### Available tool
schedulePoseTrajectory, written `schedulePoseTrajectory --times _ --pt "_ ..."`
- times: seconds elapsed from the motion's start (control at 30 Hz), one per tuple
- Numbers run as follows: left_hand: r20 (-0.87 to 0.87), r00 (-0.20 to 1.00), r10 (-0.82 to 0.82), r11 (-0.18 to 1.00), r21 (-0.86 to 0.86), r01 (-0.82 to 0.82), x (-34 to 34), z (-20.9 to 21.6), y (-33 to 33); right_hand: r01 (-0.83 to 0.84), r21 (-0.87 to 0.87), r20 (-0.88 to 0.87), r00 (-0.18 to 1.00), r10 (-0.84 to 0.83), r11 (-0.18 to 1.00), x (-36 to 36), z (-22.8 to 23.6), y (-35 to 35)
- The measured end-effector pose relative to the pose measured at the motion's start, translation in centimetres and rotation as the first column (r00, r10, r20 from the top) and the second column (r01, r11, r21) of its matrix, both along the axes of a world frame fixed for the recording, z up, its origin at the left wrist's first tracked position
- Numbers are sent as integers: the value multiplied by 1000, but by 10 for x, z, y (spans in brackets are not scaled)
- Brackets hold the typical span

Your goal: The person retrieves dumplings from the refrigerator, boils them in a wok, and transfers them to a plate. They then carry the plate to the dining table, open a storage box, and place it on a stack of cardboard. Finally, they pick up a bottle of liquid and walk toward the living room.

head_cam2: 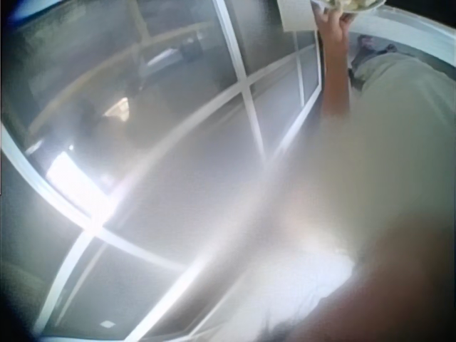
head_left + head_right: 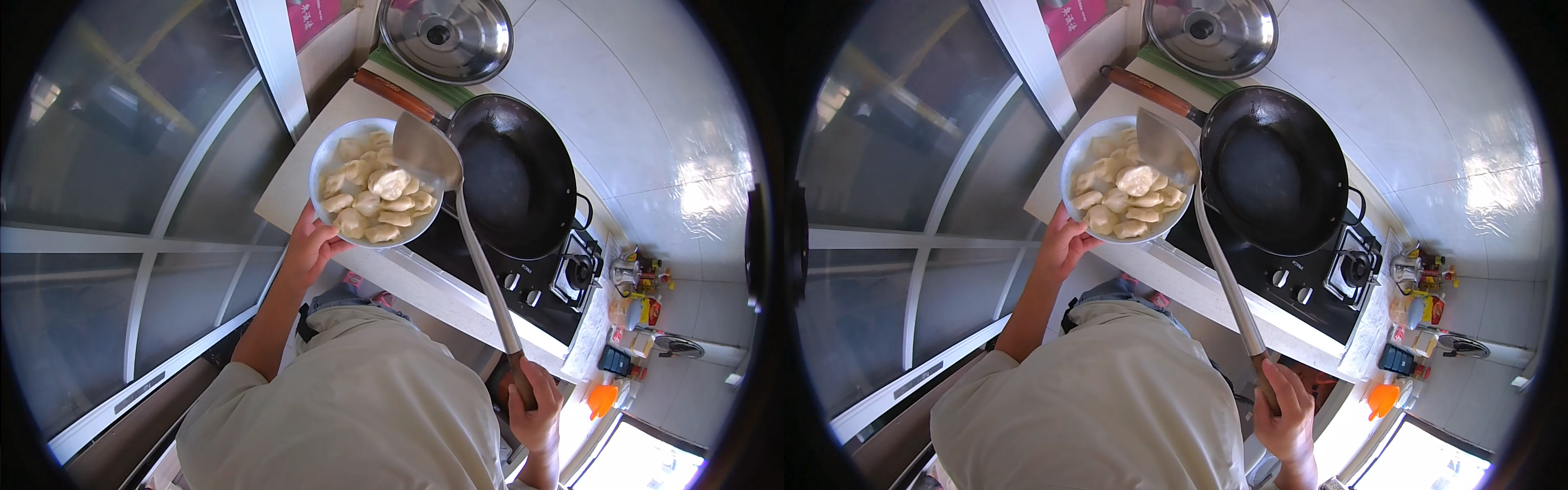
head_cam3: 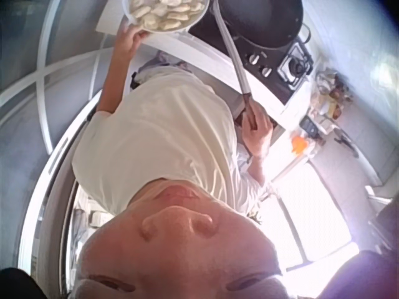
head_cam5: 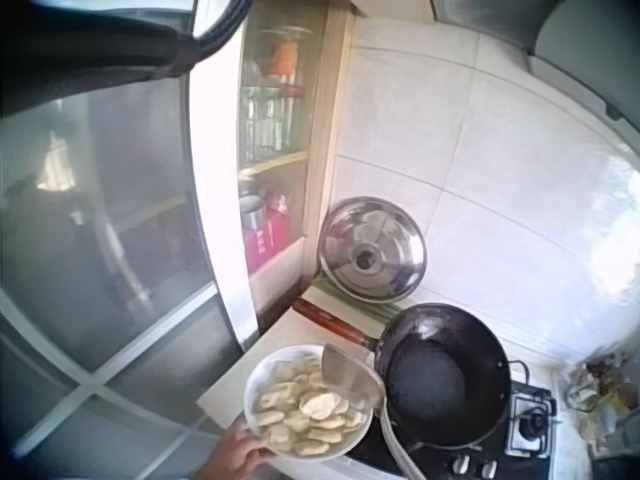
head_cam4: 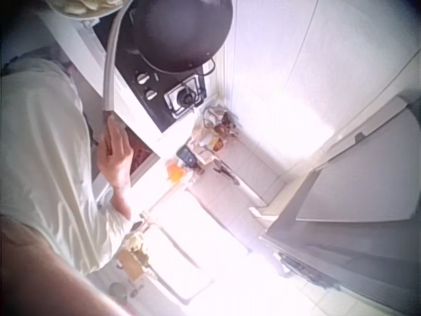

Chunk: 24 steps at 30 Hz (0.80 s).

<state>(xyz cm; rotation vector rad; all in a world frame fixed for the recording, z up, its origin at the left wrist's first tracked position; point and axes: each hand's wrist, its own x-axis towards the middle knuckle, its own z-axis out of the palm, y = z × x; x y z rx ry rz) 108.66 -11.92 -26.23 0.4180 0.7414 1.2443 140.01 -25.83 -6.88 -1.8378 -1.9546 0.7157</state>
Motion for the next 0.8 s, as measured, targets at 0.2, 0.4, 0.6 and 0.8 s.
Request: schedulePoseTrajectory --times 0.2,0.4,0.6,0.8 --pt "-10 1000 -4 1000 5 4 -5 7 0 244 32 -30 970 -243 969 13 -13 13" --pt "-24 1000 17 1000 20 -16 -2 40 -20 -50 284 512 853 -108 958 88 -60 77" --pt "21 987 160 987 -19 -160 7 59 -92 -245 307 668 744 -25 920 132 -89 97" --pt "69 932 356 934 -26 -356 28 58 -169 -339 256 654 750 96 905 162 -116 120"
